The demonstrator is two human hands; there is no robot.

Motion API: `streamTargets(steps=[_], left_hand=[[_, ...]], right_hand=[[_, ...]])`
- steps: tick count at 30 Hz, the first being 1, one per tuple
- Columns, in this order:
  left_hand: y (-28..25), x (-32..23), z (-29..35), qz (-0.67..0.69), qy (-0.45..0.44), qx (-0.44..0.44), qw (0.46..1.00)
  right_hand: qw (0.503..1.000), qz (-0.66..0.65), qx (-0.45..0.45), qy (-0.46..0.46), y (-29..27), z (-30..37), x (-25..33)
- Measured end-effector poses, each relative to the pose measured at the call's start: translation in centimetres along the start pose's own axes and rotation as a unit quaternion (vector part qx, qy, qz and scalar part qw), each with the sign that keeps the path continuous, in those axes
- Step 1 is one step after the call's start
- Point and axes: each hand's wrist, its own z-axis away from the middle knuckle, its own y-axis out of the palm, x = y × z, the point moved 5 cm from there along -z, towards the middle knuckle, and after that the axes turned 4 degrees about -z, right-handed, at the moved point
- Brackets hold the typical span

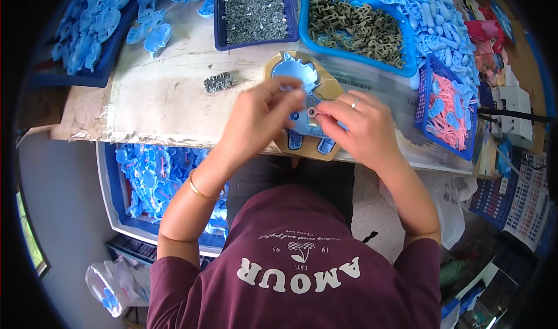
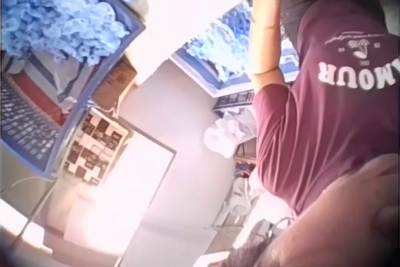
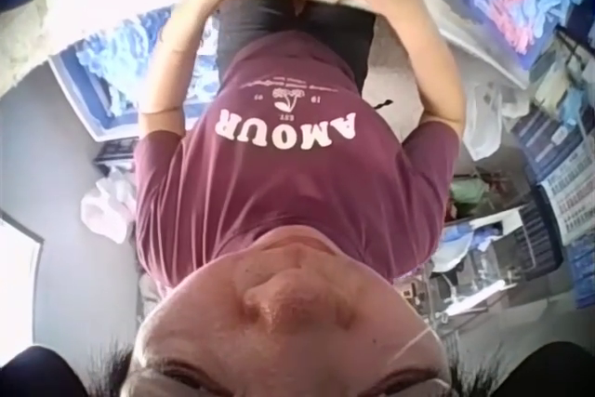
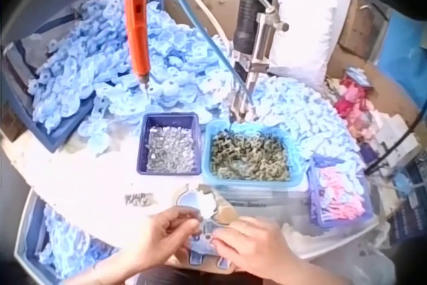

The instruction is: Assembling small blue plastic toy components using a powered screwdriver tool and a jig.

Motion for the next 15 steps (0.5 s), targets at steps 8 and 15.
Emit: streamTargets(steps=[8, 15], left_hand=[[-3.4, -1.1, 1.2, -0.214, 0.184, -0.213, 0.936], [-3.2, -0.9, 1.9, -0.284, 0.215, -0.215, 0.909]], right_hand=[[0.994, 0.082, 0.075, 0.002, 4.0, 0.0, -0.9], [0.990, 0.050, 0.128, 0.018, 4.6, -0.2, -1.7]])
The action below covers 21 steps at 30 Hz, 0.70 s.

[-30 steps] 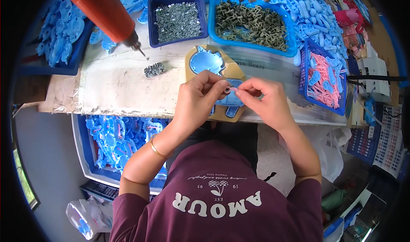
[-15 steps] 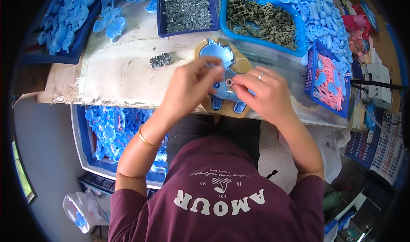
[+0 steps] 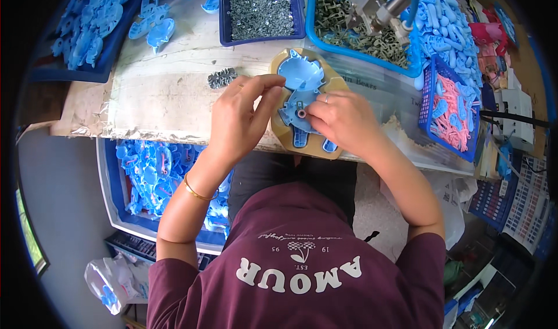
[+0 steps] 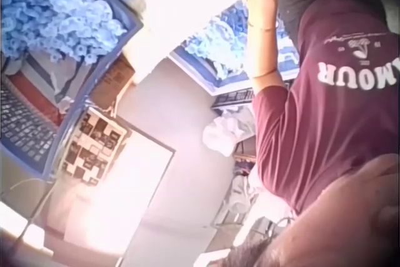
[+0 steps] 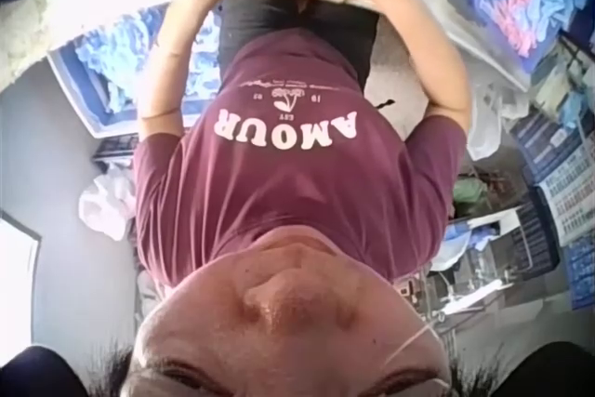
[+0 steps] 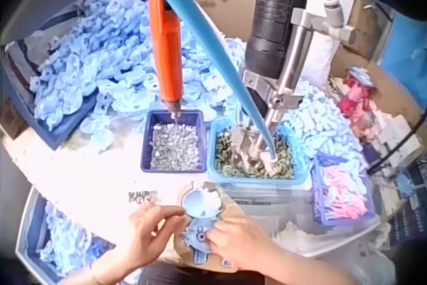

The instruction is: Assembling small blue plastic toy components using a powered screwdriver tool and a jig.

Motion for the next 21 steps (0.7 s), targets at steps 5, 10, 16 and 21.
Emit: streamTargets(steps=[5, 10, 16, 21], left_hand=[[0.6, -1.9, 0.7, -0.064, 0.222, 0.036, 0.972], [2.7, -1.5, 2.3, -0.165, 0.260, 0.158, 0.938], [2.7, -1.4, 2.5, -0.189, 0.275, 0.139, 0.932], [3.1, -1.2, 2.6, -0.178, 0.254, 0.158, 0.938]], right_hand=[[0.993, 0.059, 0.094, -0.027, 0.3, -1.1, 0.4], [0.999, 0.013, 0.036, -0.014, -0.3, 0.2, 0.2], [0.991, -0.020, -0.105, 0.075, -2.3, 3.4, 0.1], [0.980, -0.061, -0.130, 0.140, -1.8, 4.5, -0.9]])
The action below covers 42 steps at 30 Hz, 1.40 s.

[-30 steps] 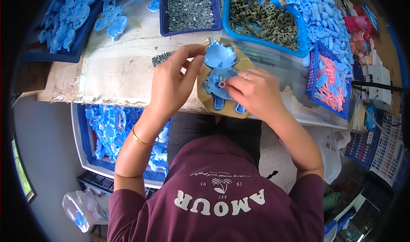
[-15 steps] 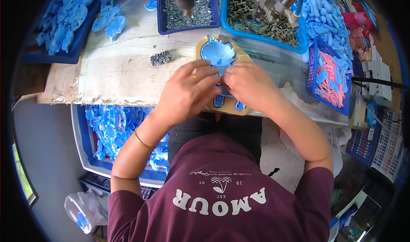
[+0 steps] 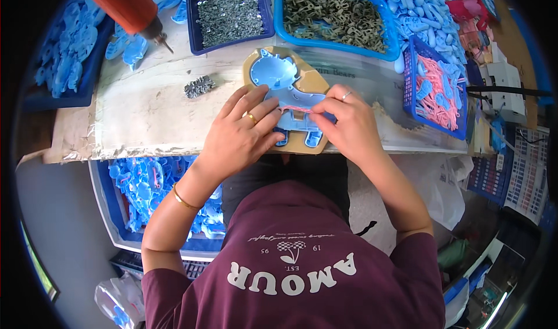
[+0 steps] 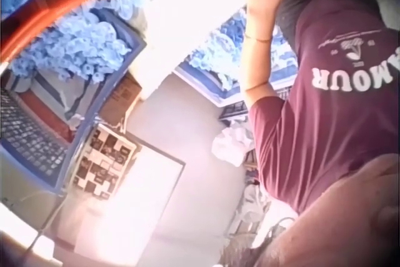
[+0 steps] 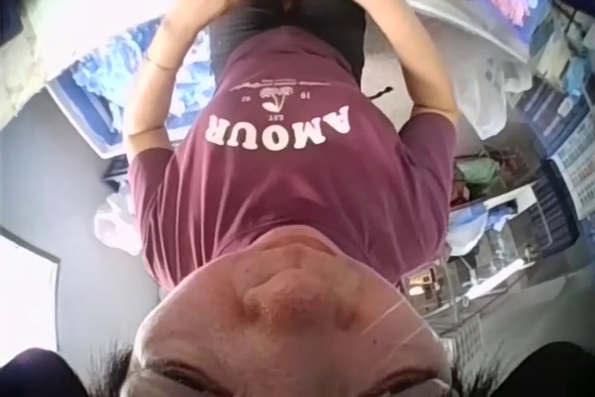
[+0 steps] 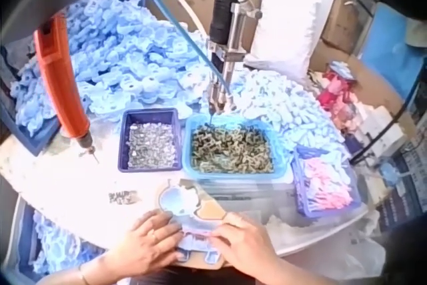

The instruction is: Assembling small blue plastic toy components using a powered screwdriver tool and a jig.

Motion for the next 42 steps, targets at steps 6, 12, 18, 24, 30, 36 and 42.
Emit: streamTargets(steps=[6, 12, 18, 24, 30, 36, 42], left_hand=[[0.1, 0.0, -0.2, 0.001, -0.010, -0.001, 1.000], [-0.5, -0.1, -0.1, -0.018, 0.002, -0.028, 0.999], [-3.0, 1.8, -1.1, 0.070, -0.069, -0.090, 0.991], [-3.6, 10.2, -4.4, -0.055, -0.145, -0.124, 0.980], [-1.2, 15.8, -8.3, -0.096, -0.139, -0.075, 0.983], [0.0, 16.7, -10.2, -0.097, -0.161, 0.055, 0.981], [-1.5, 16.1, -8.9, -0.117, -0.142, -0.058, 0.981]], right_hand=[[0.999, 0.020, -0.008, 0.029, 0.0, -0.5, 0.0], [0.989, 0.102, 0.109, -0.015, -0.5, -3.1, 0.7], [0.959, -0.110, -0.194, -0.173, -3.7, -13.1, 9.1], [0.787, -0.039, -0.539, -0.298, -3.4, -24.4, 12.4], [0.950, -0.205, -0.219, -0.080, -3.3, -24.1, 10.3], [0.937, -0.310, -0.159, -0.015, -2.4, -19.0, 9.7], [0.954, -0.257, -0.092, -0.122, -2.8, -18.1, 7.4]])
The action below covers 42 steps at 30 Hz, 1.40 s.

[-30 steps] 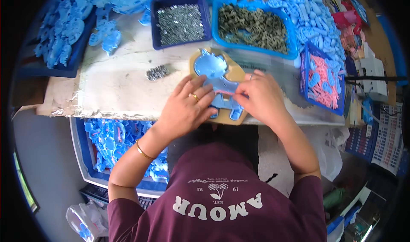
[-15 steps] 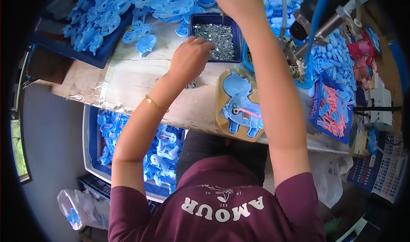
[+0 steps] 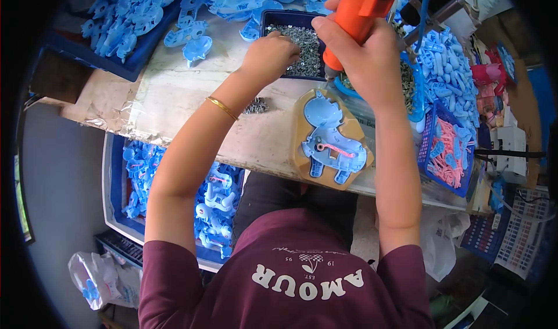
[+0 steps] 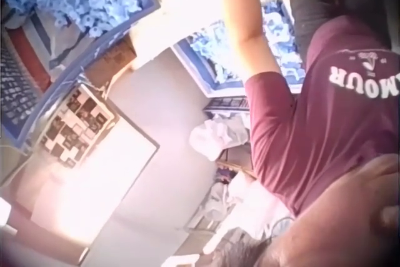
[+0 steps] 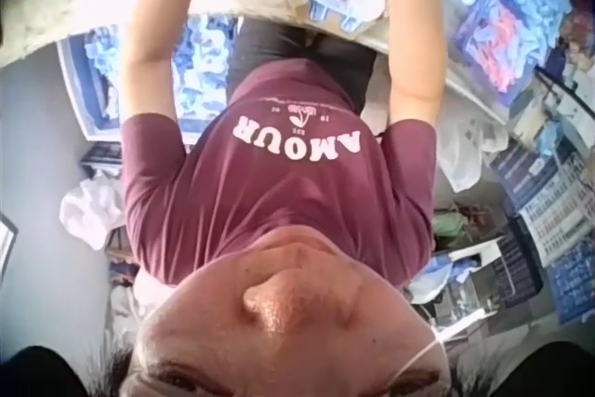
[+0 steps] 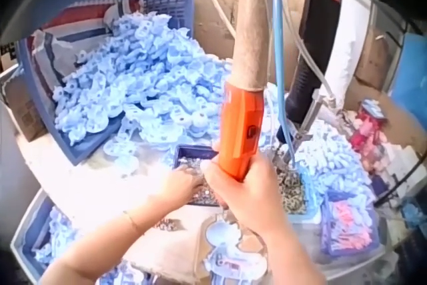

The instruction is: Assembling small blue plastic toy components using a powered screwdriver tool and a jig.

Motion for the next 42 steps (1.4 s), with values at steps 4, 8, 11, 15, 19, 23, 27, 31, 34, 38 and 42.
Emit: streamTargets(steps=[4, 8, 11, 15, 19, 23, 27, 31, 34, 38, 42], left_hand=[[-1.9, -2.3, 1.8, 0.006, 0.064, -0.050, 0.997], [-4.1, -7.9, 4.7, 0.143, 0.160, -0.089, 0.973], [-4.1, -10.7, 6.0, 0.188, 0.170, -0.095, 0.963], [-4.0, -12.2, 6.5, 0.221, 0.161, -0.110, 0.956], [-3.6, -12.6, 6.6, 0.278, 0.129, -0.089, 0.948], [-3.5, -13.0, 6.7, 0.307, 0.124, -0.085, 0.940], [-2.9, -13.5, 7.1, 0.334, 0.122, -0.063, 0.933], [-3.2, -14.7, 8.0, 0.326, 0.095, -0.043, 0.940], [-3.1, -14.9, 8.4, 0.275, 0.110, -0.039, 0.954], [-2.7, -15.7, 9.1, 0.235, 0.138, -0.025, 0.962], [-2.5, -16.6, 8.6, 0.206, 0.117, -0.044, 0.971]], right_hand=[[0.999, -0.042, 0.015, 0.026, -0.6, 0.9, 0.4], [0.985, -0.152, -0.019, 0.086, -1.0, 3.3, 1.4], [0.975, -0.212, -0.033, 0.056, -1.5, 4.7, 2.1], [0.950, -0.290, -0.090, 0.070, -2.0, 5.9, 2.1], [0.971, -0.217, -0.069, 0.076, -2.6, 6.5, 2.4], [0.969, -0.223, -0.067, 0.079, -3.0, 6.8, 2.2], [0.965, -0.234, -0.064, 0.098, -3.1, 7.5, 2.5], [0.963, -0.228, -0.056, 0.131, -3.7, 8.8, 2.5], [0.963, -0.209, -0.063, 0.155, -4.3, 10.3, 1.7], [0.959, -0.213, -0.089, 0.162, -4.8, 11.5, 0.3], [0.960, -0.215, -0.086, 0.156, -4.8, 11.5, 0.2]])
